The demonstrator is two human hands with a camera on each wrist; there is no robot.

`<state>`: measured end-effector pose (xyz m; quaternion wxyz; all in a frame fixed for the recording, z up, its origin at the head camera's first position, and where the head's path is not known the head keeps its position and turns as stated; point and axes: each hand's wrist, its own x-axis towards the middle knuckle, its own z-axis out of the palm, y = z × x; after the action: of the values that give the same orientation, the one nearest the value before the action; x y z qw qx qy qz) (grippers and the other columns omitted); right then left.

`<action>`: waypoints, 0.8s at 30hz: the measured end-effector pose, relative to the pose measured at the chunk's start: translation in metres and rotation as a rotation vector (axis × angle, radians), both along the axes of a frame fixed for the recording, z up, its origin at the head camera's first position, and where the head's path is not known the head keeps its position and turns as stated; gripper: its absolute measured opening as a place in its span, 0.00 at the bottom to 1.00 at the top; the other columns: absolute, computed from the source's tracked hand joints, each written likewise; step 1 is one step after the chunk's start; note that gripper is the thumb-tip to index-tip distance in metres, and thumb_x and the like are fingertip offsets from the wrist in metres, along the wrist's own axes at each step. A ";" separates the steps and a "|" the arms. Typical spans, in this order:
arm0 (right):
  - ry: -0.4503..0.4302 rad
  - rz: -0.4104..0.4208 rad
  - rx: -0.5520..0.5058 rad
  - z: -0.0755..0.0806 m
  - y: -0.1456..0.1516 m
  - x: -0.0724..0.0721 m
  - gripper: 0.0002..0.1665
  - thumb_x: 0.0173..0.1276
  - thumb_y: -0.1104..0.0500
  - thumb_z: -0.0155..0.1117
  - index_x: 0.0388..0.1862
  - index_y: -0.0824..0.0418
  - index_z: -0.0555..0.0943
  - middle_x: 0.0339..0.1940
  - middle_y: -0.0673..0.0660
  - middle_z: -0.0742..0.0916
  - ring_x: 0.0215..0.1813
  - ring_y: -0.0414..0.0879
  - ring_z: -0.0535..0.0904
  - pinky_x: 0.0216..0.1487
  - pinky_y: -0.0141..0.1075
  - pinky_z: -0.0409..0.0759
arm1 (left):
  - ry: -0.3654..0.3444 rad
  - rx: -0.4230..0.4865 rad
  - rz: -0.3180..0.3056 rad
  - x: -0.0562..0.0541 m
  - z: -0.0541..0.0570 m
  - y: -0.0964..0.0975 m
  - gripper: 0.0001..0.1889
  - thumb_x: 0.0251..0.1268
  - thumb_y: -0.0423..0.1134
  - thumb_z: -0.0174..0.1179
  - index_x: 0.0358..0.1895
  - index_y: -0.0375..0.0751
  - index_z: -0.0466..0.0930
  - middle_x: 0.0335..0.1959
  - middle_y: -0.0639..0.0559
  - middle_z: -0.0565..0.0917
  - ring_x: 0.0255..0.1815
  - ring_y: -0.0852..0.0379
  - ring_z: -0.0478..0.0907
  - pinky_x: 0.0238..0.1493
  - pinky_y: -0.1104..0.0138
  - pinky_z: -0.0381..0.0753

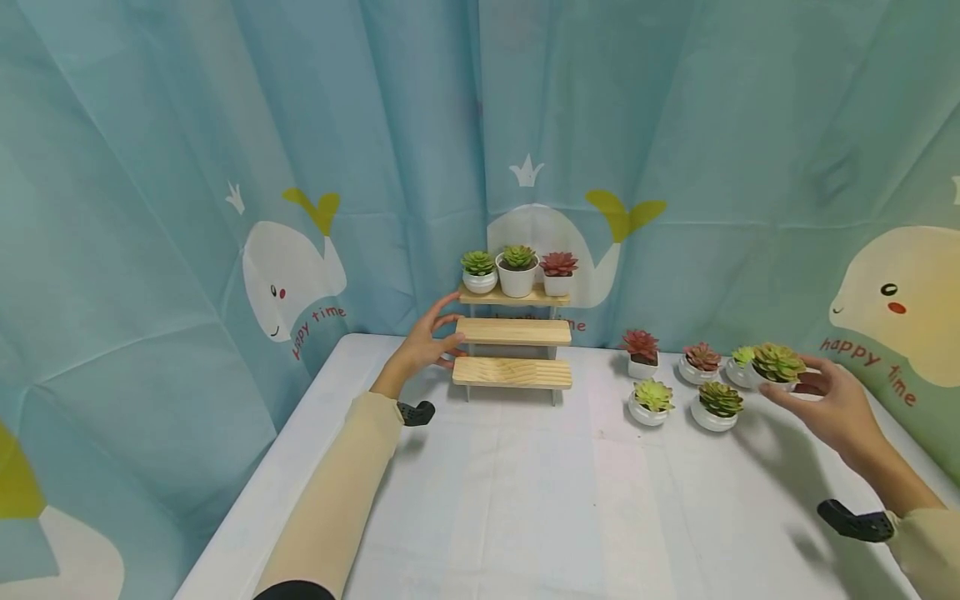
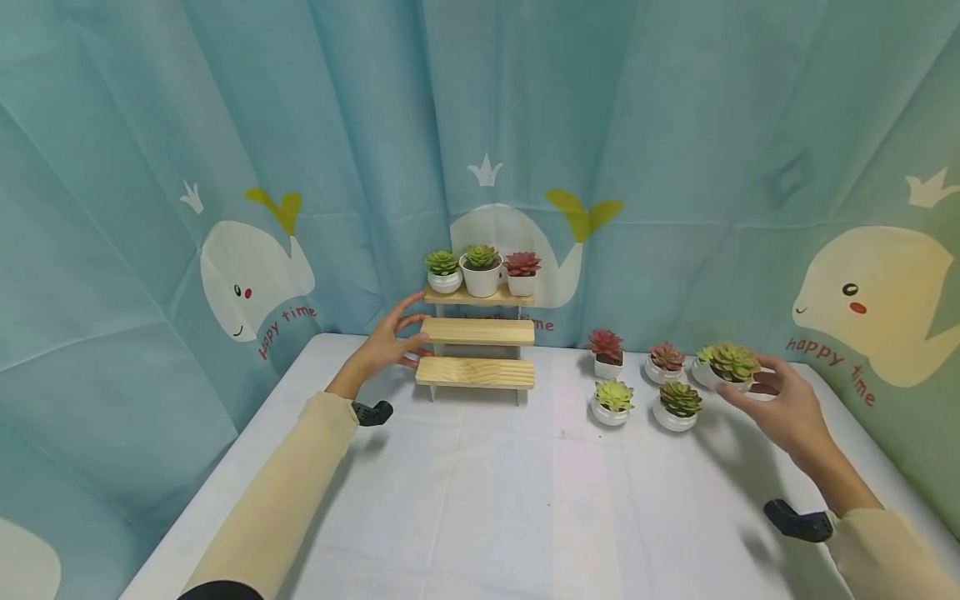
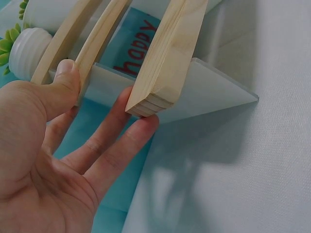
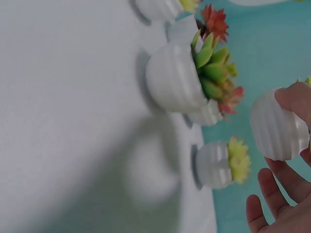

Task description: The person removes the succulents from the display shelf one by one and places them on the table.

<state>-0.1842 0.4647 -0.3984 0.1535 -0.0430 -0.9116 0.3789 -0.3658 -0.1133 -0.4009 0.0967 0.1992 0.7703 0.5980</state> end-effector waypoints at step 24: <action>-0.239 -0.112 0.019 -0.047 0.021 0.004 0.57 0.73 0.38 0.66 0.75 0.81 0.54 0.66 0.85 0.69 0.62 0.78 0.70 0.43 0.47 0.80 | -0.009 -0.007 0.025 0.000 0.000 0.002 0.41 0.75 0.38 0.63 0.82 0.72 0.52 0.79 0.43 0.63 0.41 0.39 0.88 0.41 0.46 0.88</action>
<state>-0.1805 0.4860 -0.4452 0.0649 -0.1371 -0.9231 0.3533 -0.3654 -0.1113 -0.4008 0.0933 0.1866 0.7745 0.5972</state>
